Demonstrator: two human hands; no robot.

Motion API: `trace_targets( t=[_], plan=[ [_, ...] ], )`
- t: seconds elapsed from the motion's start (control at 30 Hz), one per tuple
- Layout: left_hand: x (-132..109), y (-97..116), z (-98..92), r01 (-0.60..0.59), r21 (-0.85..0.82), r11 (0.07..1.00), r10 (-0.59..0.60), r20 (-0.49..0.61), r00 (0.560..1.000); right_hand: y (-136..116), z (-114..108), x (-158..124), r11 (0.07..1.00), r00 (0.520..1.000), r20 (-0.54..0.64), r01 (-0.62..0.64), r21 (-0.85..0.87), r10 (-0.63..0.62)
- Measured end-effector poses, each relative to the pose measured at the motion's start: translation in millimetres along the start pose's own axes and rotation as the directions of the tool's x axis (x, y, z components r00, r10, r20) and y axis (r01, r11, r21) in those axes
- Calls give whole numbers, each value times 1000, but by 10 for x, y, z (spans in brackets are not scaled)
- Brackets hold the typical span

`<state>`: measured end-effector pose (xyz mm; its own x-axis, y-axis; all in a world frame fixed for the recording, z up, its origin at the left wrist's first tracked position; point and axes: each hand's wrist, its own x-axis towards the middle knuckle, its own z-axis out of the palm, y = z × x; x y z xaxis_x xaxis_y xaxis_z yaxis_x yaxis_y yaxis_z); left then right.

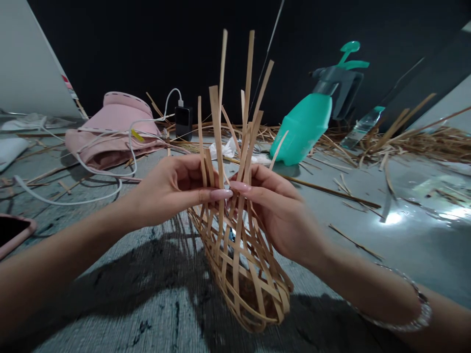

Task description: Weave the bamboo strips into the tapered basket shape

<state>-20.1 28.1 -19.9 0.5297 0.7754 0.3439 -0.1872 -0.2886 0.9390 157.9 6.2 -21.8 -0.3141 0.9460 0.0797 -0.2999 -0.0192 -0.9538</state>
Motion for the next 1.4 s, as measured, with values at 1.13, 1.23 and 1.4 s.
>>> trace_targets(
  t=[1.13, 1.23, 1.4],
  plan=[
    [4, -15, -19, 10, 130, 991, -4, -44, 999, 16, -36, 29, 999, 999, 30, 32, -24, -32],
    [-8, -16, -22, 8, 137, 991, -2, -48, 999, 23, -43, 17, 999, 999, 16, 37, -5, -37],
    [-29, -6, -5, 87, 163, 983, -68, -118, 991, 37, -49, 14, 995, 995, 22, 95, 24, -96]
  ],
)
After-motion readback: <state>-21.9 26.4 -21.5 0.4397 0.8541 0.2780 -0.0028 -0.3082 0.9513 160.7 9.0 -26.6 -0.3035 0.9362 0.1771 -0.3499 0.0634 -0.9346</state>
